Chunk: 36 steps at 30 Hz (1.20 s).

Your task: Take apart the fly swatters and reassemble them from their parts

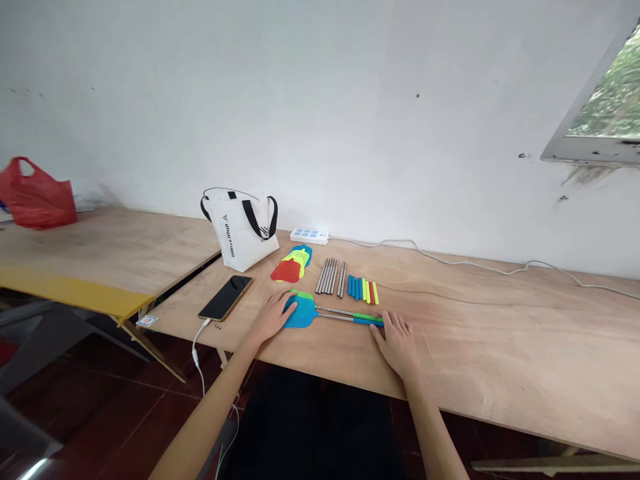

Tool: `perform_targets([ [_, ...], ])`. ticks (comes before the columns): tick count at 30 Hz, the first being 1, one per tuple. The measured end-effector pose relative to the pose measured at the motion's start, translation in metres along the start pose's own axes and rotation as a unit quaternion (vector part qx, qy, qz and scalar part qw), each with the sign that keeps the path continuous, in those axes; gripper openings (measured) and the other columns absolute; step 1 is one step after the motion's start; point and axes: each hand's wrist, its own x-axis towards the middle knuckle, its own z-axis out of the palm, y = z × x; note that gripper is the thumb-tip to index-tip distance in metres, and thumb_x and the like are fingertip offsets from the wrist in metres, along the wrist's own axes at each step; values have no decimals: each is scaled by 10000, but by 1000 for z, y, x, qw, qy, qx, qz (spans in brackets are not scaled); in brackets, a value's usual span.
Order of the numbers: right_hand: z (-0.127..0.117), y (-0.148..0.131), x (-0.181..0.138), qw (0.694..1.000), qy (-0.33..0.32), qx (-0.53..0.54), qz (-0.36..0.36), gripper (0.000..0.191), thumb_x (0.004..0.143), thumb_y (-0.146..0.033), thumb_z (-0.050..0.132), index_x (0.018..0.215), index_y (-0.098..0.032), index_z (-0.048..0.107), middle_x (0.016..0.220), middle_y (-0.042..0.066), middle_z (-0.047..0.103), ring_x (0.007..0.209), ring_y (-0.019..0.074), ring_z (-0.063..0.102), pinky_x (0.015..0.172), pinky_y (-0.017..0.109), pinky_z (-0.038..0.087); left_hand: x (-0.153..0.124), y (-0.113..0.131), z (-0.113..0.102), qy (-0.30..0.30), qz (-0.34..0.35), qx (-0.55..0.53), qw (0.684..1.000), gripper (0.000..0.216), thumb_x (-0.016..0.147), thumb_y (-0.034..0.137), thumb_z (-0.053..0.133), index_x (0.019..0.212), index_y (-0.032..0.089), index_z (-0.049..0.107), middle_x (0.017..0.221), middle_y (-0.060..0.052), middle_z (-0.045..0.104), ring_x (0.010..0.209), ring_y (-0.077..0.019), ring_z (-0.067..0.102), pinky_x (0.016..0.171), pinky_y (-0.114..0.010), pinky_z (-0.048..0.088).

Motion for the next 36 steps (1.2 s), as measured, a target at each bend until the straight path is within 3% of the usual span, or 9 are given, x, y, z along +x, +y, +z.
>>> perform_targets([
  [16, 2, 3, 1, 1000, -3, -5, -12, 314, 1014, -472, 372, 1142, -258, 562, 1162, 83, 670, 1127, 285, 594, 905, 404, 416, 0, 0, -1, -4, 0, 1, 1000, 363, 1041, 408, 384, 1315, 235, 549, 1434, -107, 553, 1345, -286, 499, 1160, -502, 369],
  [25, 5, 2, 0, 998, -8, 17, -59, 357, 1038, -446, 312, 1170, -320, 619, 1279, 55, 636, 1175, 254, 575, 1001, 458, 395, 0, 0, -1, 7, 3, -31, 999, 308, 1033, 387, 415, 1264, 231, 545, 1401, -106, 548, 1320, -284, 511, 1135, -498, 395],
  [31, 5, -5, 1, 996, 31, 43, -76, 327, 1049, -390, 304, 997, -267, 603, 1058, 59, 692, 1015, 238, 630, 995, 476, 409, 2, 0, -5, 50, 22, -113, 992, 239, 1010, 395, 490, 1176, 226, 519, 1373, -115, 524, 1335, -272, 496, 1129, -486, 420],
  [34, -3, -5, 3, 993, 66, 63, -79, 299, 1053, -392, 301, 981, -263, 560, 998, 50, 705, 975, 240, 647, 1037, 506, 395, 2, 16, -17, 94, 54, -95, 990, 242, 1025, 377, 473, 1214, 231, 509, 1391, -122, 511, 1369, -274, 467, 1146, -509, 398],
  [36, -10, -5, 3, 990, 87, 81, -76, 295, 1054, -417, 305, 974, -265, 544, 988, 53, 707, 969, 247, 654, 1042, 509, 402, 1, 35, -27, 130, 72, -49, 988, 270, 1041, 358, 449, 1274, 237, 508, 1457, -129, 480, 1435, -292, 394, 1193, -568, 312],
])
